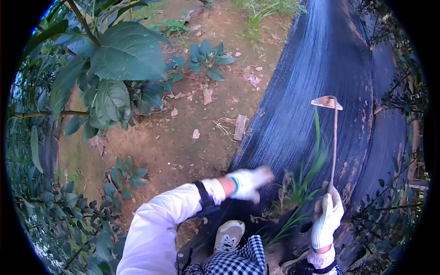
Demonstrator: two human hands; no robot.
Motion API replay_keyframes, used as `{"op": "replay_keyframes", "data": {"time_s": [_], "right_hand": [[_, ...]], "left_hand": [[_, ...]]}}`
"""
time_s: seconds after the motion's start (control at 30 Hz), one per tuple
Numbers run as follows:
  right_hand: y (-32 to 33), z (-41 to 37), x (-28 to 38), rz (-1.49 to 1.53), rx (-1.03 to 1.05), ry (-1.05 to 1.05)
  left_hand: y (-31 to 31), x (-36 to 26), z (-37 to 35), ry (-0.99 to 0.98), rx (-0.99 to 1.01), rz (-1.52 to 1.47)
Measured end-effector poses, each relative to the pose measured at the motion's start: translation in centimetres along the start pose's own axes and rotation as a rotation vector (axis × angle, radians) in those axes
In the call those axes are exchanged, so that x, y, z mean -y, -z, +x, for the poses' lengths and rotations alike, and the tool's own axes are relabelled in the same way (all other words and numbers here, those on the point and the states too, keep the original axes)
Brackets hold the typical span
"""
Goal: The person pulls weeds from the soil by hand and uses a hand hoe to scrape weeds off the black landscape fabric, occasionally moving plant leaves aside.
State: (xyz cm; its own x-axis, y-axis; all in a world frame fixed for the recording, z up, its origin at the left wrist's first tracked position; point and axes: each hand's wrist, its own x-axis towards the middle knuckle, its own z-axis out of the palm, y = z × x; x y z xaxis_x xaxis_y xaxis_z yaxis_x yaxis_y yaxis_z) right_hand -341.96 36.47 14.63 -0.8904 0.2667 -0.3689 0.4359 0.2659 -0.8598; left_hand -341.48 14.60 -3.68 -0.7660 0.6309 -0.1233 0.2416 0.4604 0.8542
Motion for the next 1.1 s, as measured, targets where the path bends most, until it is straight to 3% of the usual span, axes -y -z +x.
{"op": "replay_keyframes", "data": {"time_s": [0.07, 0.1, 0.13, 0.2, 0.23, 0.3, 0.4, 0.6, 0.8, 0.9, 0.93, 0.97, 1.0, 1.03, 1.1], "right_hand": [[0.1, -0.1, -0.3, -0.017, 0.027, -0.008], [0.0, -0.3, -0.3, -0.011, 0.048, -0.051], [-0.4, -0.6, -0.3, -0.072, 0.056, -0.053], [-1.5, -0.9, -1.4, -0.268, 0.083, 0.026], [-2.3, -0.8, -2.1, -0.374, 0.111, -0.017], [-4.3, -0.2, -5.0, -0.517, 0.217, 0.126], [-9.7, 0.6, -4.5, -0.685, 0.350, 0.136], [-16.8, 1.2, -6.9, -0.901, 0.492, 0.212], [-15.1, -0.3, -7.8, -1.002, 0.594, 0.266], [-10.8, -0.8, -8.1, -0.926, 0.577, 0.272], [-9.5, -0.7, -8.2, -0.893, 0.506, 0.289], [-8.2, -0.6, -8.3, -0.862, 0.436, 0.299], [-7.3, -0.2, -8.2, -0.782, 0.363, 0.288], [-6.6, 0.2, -7.9, -0.699, 0.285, 0.278], [-5.8, 1.3, -5.7, -0.760, 0.230, 0.174]], "left_hand": [[4.2, 2.3, 1.6, 0.306, -0.049, 0.175], [4.9, 5.4, 1.5, 0.327, -0.165, 0.284], [6.1, 7.7, 1.5, 0.473, -0.234, 0.395], [8.9, 10.1, 0.4, 0.620, -0.249, 0.615], [10.1, 10.0, -0.3, 0.708, -0.288, 0.649], [11.4, 10.8, -0.7, 0.839, -0.195, 0.688], [11.9, 10.9, -1.4, 0.969, -0.187, 0.637], [11.0, 11.1, -3.1, 0.884, -0.205, 0.563], [10.3, 9.9, -4.0, 0.818, -0.252, 0.490], [10.5, 8.1, -7.3, 0.702, -0.376, 0.333], [9.9, 10.3, -9.4, 0.625, -0.630, 0.389], [11.4, 9.2, -10.8, 0.759, -0.796, 0.122], [10.8, 12.3, -12.5, 0.842, -1.013, 0.200], [11.1, 14.6, -14.6, 0.893, -1.013, 0.248], [11.3, 14.2, -14.8, 0.805, -0.916, 0.210]]}}
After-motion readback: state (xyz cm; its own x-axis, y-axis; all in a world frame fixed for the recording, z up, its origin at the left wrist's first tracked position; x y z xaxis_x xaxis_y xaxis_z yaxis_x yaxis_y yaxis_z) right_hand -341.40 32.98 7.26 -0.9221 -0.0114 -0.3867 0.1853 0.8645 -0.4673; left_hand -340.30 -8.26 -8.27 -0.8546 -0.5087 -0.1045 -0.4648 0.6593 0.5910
